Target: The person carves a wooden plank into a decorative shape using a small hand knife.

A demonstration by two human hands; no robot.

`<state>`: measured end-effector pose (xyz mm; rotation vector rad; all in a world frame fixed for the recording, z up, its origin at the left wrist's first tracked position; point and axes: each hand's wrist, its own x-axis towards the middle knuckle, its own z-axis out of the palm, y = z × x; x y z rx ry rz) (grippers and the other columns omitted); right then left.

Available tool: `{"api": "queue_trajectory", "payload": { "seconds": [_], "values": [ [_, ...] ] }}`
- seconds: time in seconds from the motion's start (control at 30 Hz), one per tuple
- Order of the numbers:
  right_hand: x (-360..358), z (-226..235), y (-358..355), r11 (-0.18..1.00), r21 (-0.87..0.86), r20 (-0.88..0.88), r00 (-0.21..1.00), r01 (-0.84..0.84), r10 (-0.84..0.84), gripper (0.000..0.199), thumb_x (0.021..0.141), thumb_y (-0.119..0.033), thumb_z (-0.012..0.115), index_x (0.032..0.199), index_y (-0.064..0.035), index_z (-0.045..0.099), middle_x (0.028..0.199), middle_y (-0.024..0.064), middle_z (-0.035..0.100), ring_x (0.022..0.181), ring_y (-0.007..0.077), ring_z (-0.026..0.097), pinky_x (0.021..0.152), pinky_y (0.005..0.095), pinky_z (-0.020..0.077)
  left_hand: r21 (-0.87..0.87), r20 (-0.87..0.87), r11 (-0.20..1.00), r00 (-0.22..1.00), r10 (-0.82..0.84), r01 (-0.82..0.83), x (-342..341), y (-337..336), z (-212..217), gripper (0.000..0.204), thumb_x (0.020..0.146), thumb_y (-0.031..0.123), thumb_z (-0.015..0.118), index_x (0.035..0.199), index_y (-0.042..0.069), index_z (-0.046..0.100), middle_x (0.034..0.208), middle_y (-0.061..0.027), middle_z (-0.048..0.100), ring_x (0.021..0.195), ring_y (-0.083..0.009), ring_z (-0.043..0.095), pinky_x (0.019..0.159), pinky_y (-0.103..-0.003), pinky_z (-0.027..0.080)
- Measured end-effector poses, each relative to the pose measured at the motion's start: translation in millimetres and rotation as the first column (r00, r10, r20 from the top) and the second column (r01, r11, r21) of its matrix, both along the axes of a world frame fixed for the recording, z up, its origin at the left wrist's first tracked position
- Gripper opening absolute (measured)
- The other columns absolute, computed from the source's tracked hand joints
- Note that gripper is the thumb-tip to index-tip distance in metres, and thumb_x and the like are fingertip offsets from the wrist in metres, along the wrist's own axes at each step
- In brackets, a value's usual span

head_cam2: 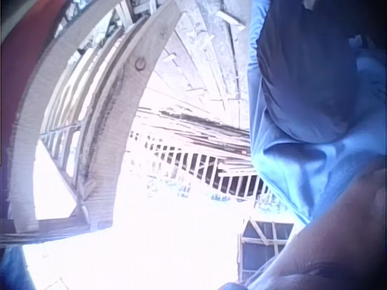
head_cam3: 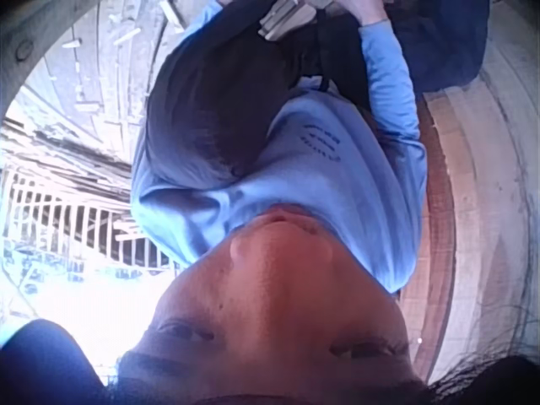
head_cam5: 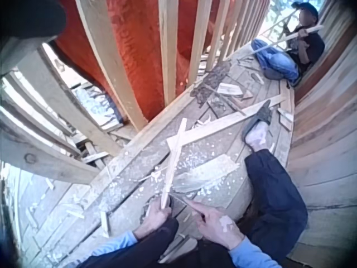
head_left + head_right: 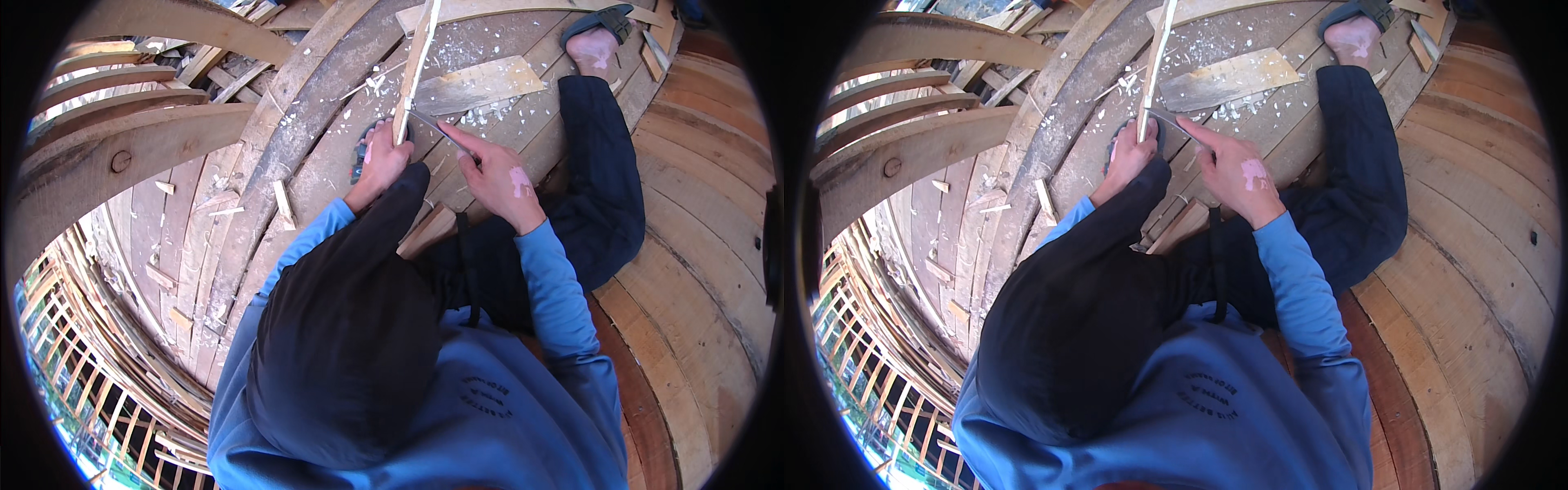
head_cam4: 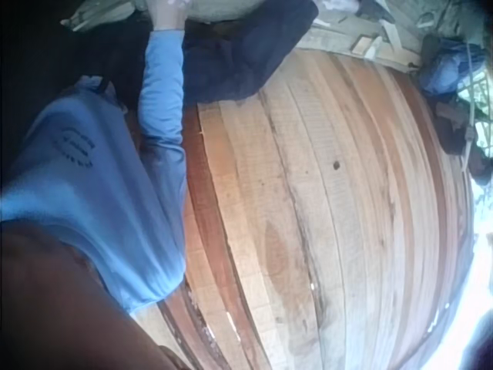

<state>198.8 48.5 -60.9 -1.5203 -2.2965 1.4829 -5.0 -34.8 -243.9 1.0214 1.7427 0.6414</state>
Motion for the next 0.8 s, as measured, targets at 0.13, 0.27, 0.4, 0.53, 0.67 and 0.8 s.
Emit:
{"api": "queue_trajectory", "payload": {
  "seconds": [0.13,0.27,0.4,0.53,0.67,0.8],
  "values": [
    [-8,0,-1,0.998,0.062,0.093,0.996,-0.019,0.013,0.053,0.099,-0.01,0.057,0.148,-0.0319,0.059,0.101,0.0265,0.071,0.089,0.0453,0.069,0.083,0.0498,0.0552,-0.005,-0.072,1.0,0.997,-0.012,0.012,4,-1,0,0.062,0.08,0.027,0.066,0.131,-0.008,0.058,0.129,-0.0341,0.059,0.123,-0.0512,0.052,0.112,-0.057,0.035],
    [-5,-10,-6,0.988,0.153,-0.006,0.999,-0.033,0.034,0.054,0.1,-0.012,0.056,0.15,-0.0332,0.056,0.106,0.0256,0.071,0.09,0.0471,0.068,0.085,0.0534,0.0546,-0.009,-0.051,0.999,0.998,-0.042,0.042,3,3,13,0.068,0.081,0.029,0.066,0.136,-0.01,0.055,0.135,-0.0352,0.056,0.127,-0.0516,0.051,0.115,-0.057,0.034],
    [-4,-4,0,0.993,0.077,0.073,0.994,-0.09,0.085,0.056,0.1,-0.012,0.055,0.151,-0.0337,0.054,0.109,0.0248,0.071,0.092,0.0478,0.068,0.087,0.0542,0.0542,-0.01,-0.079,0.998,0.994,-0.07,0.069,1,3,17,0.072,0.082,0.029,0.065,0.14,-0.011,0.052,0.14,-0.0355,0.054,0.13,-0.0518,0.05,0.116,-0.057,0.033],
    [-3,-5,1,0.997,0.014,0.049,0.996,-0.077,0.077,0.057,0.1,-0.01,0.054,0.151,-0.0336,0.055,0.107,0.0263,0.071,0.093,0.0482,0.067,0.087,0.054,0.0535,-0.022,-0.112,0.996,0.99,-0.09,0.088,1,-1,3,0.073,0.082,0.03,0.064,0.141,-0.012,0.05,0.14,-0.0357,0.053,0.13,-0.0523,0.049,0.116,-0.057,0.033],
    [-4,0,4,0.995,-0.052,0.118,0.988,-0.091,0.096,0.057,0.1,-0.009,0.053,0.152,-0.0327,0.054,0.105,0.0285,0.069,0.094,0.0482,0.067,0.087,0.0538,0.0529,-0.004,-0.121,0.993,0.986,-0.118,0.118,0,0,1,0.074,0.081,0.03,0.064,0.14,-0.012,0.05,0.14,-0.0367,0.053,0.131,-0.0524,0.049,0.115,-0.056,0.033],
    [-1,3,4,0.994,0.013,0.12,0.987,-0.112,0.109,0.058,0.1,-0.009,0.053,0.153,-0.0338,0.053,0.101,0.0297,0.067,0.091,0.0479,0.066,0.085,0.0529,0.0526,0.006,-0.111,0.989,0.983,-0.144,0.145,-1,3,11,0.071,0.081,0.03,0.064,0.137,-0.013,0.051,0.137,-0.0375,0.053,0.128,-0.0525,0.05,0.112,-0.057,0.034]
  ]
}}
